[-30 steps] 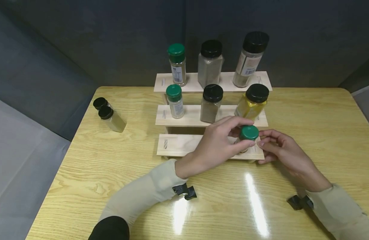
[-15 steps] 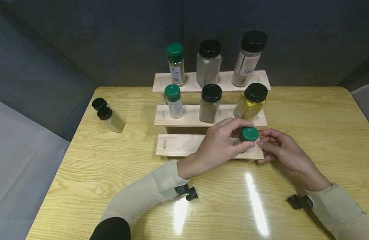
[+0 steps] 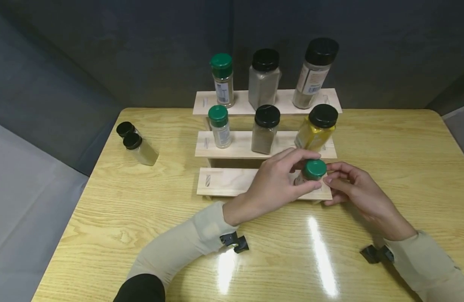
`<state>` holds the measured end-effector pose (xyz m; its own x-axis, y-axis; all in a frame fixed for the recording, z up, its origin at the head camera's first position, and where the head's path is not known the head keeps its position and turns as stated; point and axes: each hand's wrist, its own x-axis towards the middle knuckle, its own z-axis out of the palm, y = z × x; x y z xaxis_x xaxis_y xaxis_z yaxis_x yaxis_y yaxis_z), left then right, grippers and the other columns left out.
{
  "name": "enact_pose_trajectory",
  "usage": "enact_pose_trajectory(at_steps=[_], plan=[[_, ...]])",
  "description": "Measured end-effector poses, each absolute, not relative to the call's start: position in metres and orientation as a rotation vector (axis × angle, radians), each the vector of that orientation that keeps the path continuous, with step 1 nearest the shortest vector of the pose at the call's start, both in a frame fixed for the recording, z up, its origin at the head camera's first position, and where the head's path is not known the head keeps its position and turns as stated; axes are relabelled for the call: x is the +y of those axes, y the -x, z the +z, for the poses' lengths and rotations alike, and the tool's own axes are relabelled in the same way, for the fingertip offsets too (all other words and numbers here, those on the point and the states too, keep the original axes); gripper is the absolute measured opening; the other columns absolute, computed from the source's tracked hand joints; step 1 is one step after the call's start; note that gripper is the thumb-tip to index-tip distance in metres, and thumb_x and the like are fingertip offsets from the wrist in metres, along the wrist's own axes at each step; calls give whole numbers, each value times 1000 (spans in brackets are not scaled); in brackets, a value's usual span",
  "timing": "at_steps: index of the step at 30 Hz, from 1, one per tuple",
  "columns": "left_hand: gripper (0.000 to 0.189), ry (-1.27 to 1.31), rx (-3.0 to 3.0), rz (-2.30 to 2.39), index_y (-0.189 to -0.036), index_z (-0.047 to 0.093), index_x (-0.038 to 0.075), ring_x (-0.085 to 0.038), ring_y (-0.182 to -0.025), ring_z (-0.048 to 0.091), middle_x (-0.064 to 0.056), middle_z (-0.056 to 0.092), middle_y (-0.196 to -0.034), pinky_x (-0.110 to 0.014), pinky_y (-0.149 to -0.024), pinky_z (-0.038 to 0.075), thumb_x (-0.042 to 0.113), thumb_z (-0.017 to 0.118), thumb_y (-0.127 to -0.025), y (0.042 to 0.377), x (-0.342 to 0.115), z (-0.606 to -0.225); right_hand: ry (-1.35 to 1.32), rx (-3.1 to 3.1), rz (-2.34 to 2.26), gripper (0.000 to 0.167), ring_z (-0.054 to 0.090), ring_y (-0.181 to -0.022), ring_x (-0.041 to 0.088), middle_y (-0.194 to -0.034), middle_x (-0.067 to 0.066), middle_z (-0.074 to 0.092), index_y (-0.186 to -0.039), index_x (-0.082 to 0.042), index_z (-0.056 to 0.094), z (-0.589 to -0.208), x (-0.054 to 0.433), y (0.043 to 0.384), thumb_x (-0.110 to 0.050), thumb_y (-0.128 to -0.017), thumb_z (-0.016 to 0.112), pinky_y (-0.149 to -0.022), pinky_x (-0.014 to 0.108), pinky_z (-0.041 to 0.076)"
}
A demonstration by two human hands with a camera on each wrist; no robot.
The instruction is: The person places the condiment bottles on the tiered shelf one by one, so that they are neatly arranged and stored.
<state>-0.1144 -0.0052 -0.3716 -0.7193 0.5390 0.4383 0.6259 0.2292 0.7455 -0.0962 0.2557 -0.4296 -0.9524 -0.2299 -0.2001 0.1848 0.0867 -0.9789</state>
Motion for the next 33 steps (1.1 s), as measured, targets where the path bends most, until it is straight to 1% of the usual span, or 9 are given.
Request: enact_pose_trajectory(at_steps=[4,7,9,14,18,21,24,29,33], plan=[[62,1133,-2384,-1547,-142,63,0,-11,-108,70,-10,70,-129,-13,-97,52,13,93,-90,113,-7,-371,45,2068,-1936,20,59,-81,15,-109,11,62,-130,-6,60,-429,256,96,0,-111,61,-72,39,69],[62,1111,-2371,-1567,-143,63,1,-10,-109,71,-10,69,-130,-14,-98,53,12,94,-90,111,-11,-369,46,2070,-1936,19,58,-81,15,-108,11,61,-130,-6,60,-429,256,96,-1,-111,62,-72,39,69],[61,1089,-2348,-1589,-141,64,2,-11,-112,70,-10,69,-131,-16,-99,54,11,94,-89,109,-16,-370,46,2071,-1939,19,58,-81,15,-108,11,61,-129,-6,60,-430,256,96,0,-111,62,-72,39,69],[56,1047,-2268,-1613,-136,66,0,-22,-114,69,-12,69,-131,-23,-99,59,8,94,-88,103,-37,-375,40,2047,-1975,21,58,-81,15,-108,9,61,-127,-7,61,-432,257,97,5,-110,60,-69,38,69],[45,1017,-2229,-1631,-129,71,-1,-21,-119,68,-13,71,-129,-34,-97,63,4,91,-90,100,-58,-378,45,2030,-1998,22,58,-79,15,-106,8,61,-125,-8,62,-432,256,97,7,-110,59,-69,38,69],[39,1000,-2197,-1656,-124,73,-1,-20,-121,68,-14,72,-128,-42,-94,65,0,90,-89,97,-73,-380,37,2028,-2001,22,62,-78,16,-106,8,61,-125,-9,62,-433,257,97,7,-109,59,-68,38,69],[37,1001,-2177,-1653,-121,74,-1,-22,-122,68,-15,73,-127,-46,-93,65,-2,90,-88,94,-89,-381,28,2023,-2007,22,66,-78,18,-106,9,62,-125,-9,62,-433,257,97,7,-109,60,-67,38,69],[36,989,-2166,-1592,-119,75,-2,-28,-120,68,-16,73,-127,-43,-94,64,-6,89,-86,90,-124,-385,34,2017,-2015,24,66,-79,18,-106,9,62,-125,-10,63,-433,257,97,7,-109,60,-67,38,69],[35,873,-2166,-1548,-118,75,-5,-28,-117,69,-17,74,-126,-38,-94,63,-7,88,-85,89,-162,-388,42,2023,-2009,25,62,-77,16,-106,8,62,-124,-12,64,-434,257,97,8,-109,60,-67,38,69]])
